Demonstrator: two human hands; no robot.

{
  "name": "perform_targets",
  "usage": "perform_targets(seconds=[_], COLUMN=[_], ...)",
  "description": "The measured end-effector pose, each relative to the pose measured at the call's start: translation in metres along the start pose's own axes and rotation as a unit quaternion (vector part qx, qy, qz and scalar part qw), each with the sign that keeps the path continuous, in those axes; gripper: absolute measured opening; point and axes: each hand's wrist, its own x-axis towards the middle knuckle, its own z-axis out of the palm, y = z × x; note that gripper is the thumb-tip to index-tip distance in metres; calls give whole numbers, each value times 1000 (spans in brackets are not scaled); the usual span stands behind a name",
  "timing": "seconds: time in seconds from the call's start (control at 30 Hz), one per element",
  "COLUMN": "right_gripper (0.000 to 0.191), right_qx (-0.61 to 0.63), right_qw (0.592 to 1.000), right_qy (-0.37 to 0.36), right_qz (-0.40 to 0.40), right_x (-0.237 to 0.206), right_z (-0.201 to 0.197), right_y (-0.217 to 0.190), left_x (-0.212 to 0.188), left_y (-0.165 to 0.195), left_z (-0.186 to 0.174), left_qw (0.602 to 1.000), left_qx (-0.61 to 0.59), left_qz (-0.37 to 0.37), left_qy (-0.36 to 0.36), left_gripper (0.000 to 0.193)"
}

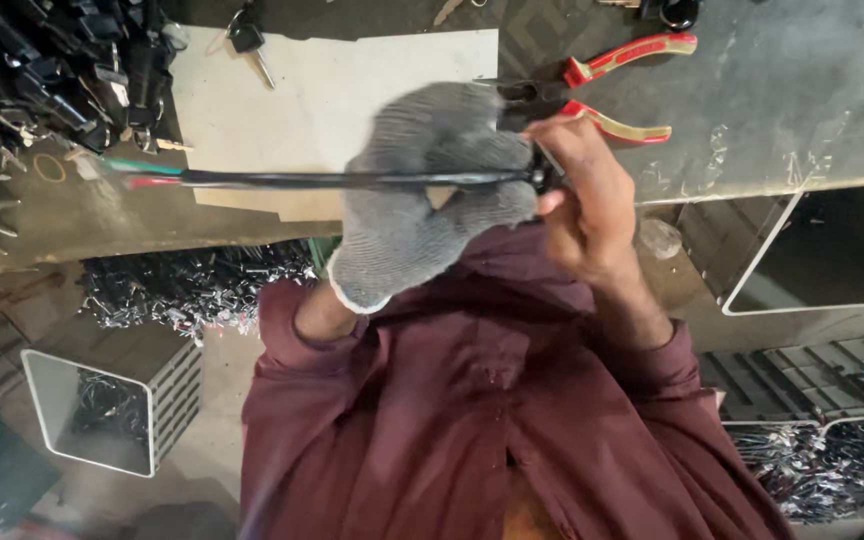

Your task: The person holds a black cable with a connector at one end and uses red-handled pliers to strip insulation from the wire ends, pulling off cut insulation pieces and working along the cable. They repeatedly reposition the cable on the workbench and set the pliers down between cuts.

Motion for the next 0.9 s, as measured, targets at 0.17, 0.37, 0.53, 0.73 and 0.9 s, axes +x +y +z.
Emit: perform_targets(seconds=[0.17, 0.37, 0.53, 0.73, 0.9], right_gripper=[36, 51, 36, 31, 29], right_qx=[28, 63, 264, 222, 218], right_qw=[999, 990, 931, 945, 950], right_qy=[-1, 12, 5, -70, -95], right_qz=[35, 127, 253, 229, 203], right_x=[-9, -12, -5, 3, 7], right_z=[3, 10, 1, -3, -3], right_y=[-2, -3, 1, -10, -1], left_x=[18, 6, -3, 0, 3], left_y=[-2, -7, -12, -39, -31], left_z=[-7, 1, 25, 18, 13], left_qw=[991, 994, 992, 985, 989], left_qx=[89, 63, 117, -1, -48], left_qz=[81, 73, 39, 115, 84], left_qy=[-66, -60, -20, -128, -113], left_gripper=[34, 28, 27, 34, 41])
